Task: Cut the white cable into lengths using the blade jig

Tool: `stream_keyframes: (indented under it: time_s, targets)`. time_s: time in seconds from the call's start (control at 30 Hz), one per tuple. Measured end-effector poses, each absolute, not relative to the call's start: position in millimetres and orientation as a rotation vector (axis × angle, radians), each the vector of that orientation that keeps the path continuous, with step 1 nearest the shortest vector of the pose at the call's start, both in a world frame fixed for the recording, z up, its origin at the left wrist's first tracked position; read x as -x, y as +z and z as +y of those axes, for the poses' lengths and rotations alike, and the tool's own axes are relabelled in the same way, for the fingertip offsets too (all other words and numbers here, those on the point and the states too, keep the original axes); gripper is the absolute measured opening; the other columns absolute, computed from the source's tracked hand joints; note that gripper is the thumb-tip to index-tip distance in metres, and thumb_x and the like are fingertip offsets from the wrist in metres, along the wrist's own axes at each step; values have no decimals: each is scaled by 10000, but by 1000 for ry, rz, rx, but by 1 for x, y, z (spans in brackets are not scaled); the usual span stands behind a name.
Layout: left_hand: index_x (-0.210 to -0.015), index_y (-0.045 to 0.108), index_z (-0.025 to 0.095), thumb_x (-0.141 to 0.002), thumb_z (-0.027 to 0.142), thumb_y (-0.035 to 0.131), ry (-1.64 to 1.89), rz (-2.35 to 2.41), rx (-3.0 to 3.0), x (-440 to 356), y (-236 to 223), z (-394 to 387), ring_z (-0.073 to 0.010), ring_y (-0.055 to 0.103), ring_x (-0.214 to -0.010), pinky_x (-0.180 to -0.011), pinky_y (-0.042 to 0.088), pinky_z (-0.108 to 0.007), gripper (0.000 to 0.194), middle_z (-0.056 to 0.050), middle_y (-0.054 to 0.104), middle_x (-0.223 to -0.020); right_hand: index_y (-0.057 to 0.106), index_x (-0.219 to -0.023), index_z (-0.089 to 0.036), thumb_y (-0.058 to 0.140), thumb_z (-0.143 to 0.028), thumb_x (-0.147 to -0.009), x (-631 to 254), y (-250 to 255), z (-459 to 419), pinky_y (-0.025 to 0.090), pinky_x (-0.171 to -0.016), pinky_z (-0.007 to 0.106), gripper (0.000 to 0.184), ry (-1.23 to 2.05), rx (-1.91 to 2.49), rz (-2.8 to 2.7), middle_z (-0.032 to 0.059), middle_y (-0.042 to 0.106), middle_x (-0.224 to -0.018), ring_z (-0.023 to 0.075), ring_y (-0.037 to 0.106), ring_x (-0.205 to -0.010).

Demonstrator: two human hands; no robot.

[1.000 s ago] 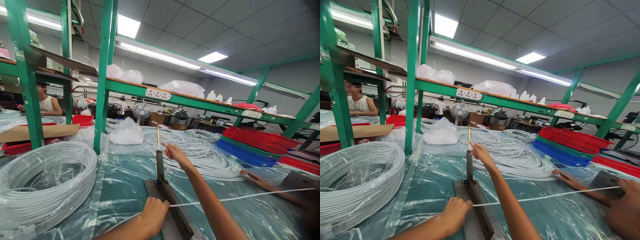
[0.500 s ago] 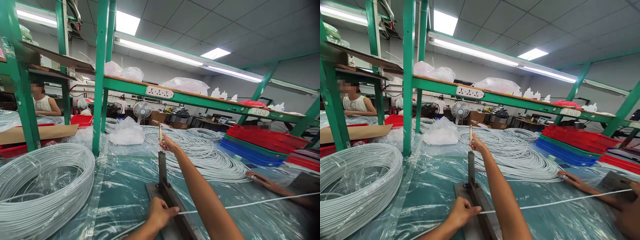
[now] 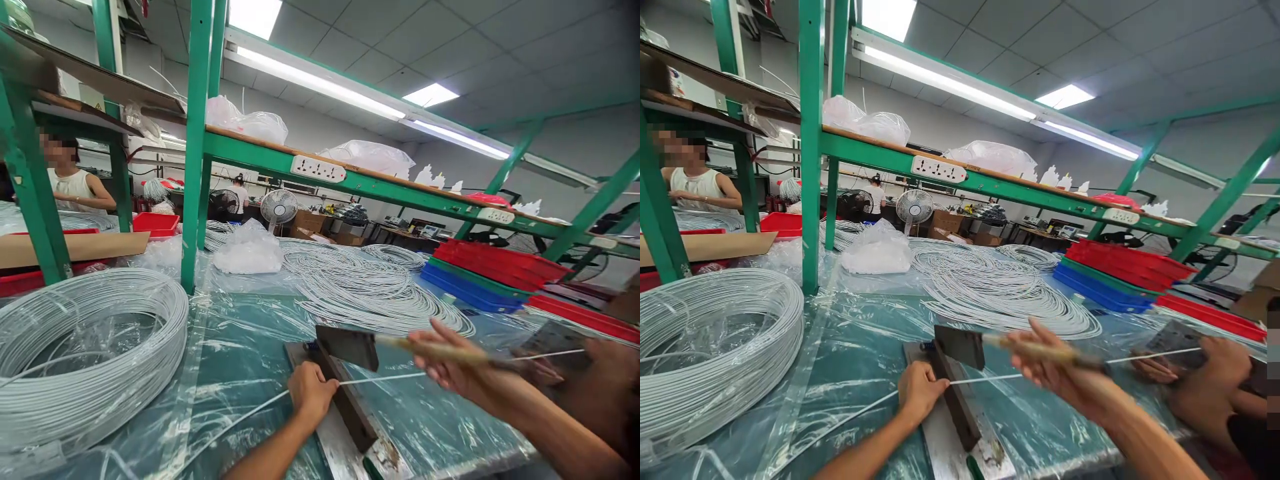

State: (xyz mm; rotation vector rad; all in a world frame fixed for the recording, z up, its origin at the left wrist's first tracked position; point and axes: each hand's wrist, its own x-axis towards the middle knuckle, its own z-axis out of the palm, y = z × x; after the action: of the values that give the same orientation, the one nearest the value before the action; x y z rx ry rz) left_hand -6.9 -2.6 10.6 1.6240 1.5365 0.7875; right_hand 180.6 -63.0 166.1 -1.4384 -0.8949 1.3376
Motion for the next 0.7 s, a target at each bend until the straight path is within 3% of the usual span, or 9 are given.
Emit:
stream_keyframes:
  time_s: [0.07,0.13,0.23,0.3,0.4,0.47,0.53,0.6,0.7]
  targets:
    - [-578,598,192,-665,326,667,786,1537,-1642,8,11,-3,-159,590,-661,-536,274,-243,175,-3,645,-660,600,-888,-203,682,-513,-699,-189,144,-91,420,-387,145,372,1349,1566,-919,43,633,-651,98,548,-459]
    - [-598,608,197,-668,331,664,789,1545,-1666,8,12,-4,-165,599,-687,-550,290,-241,160,-3,658,-686,558,-1042,-218,746,-492,-617,-189,129,-112,410,-362,143,539,1321,1664,-983,32,645,-697,85,531,-418]
    - [-638,622,204,-677,326,659,784,1564,-1686,9,11,-5,-168,609,-725,-579,317,-237,133,-1,672,-732,388,-1283,-226,688,-497,-648,-185,114,-130,404,-344,159,753,1319,1744,-1117,20,638,-742,76,506,-374]
    - [-654,626,205,-683,327,661,778,1569,-1693,8,11,-6,-168,613,-740,-590,330,-233,130,-1,676,-752,365,-1317,-202,639,-475,-657,-186,103,-133,366,-311,164,765,1351,1853,-1162,-4,595,-674,66,455,-331]
    - [-652,628,202,-686,333,665,775,1556,-1702,8,11,-7,-168,616,-736,-586,335,-230,139,-5,678,-750,550,-1156,-174,608,-470,-620,-191,87,-132,296,-291,165,615,1263,2032,-1276,-42,482,-539,49,342,-298]
    - [-643,628,199,-689,332,660,784,1545,-1709,8,11,-7,-171,618,-730,-582,336,-229,144,-9,679,-740,649,-958,-173,601,-495,-599,-192,81,-131,345,-345,178,485,1047,2065,-1410,-27,477,-526,73,389,-367]
    - [-640,630,196,-693,330,654,794,1539,-1714,8,11,-7,-176,618,-730,-582,338,-232,146,-14,678,-738,679,-827,-178,592,-506,-583,-187,84,-133,456,-483,213,417,831,2042,-1499,20,569,-602,141,522,-527]
    - [-644,634,195,-694,324,651,802,1537,-1711,8,11,-7,-179,617,-732,-583,340,-233,139,-18,677,-738,693,-800,-179,582,-507,-562,-180,92,-137,512,-671,266,421,743,2048,-1520,69,663,-752,234,610,-740]
    - [-643,635,194,-687,312,654,809,1538,-1696,8,12,-8,-174,614,-724,-583,342,-230,128,-16,673,-728,707,-852,-170,574,-513,-534,-170,100,-142,495,-834,320,487,722,2061,-1503,102,700,-922,320,600,-969]
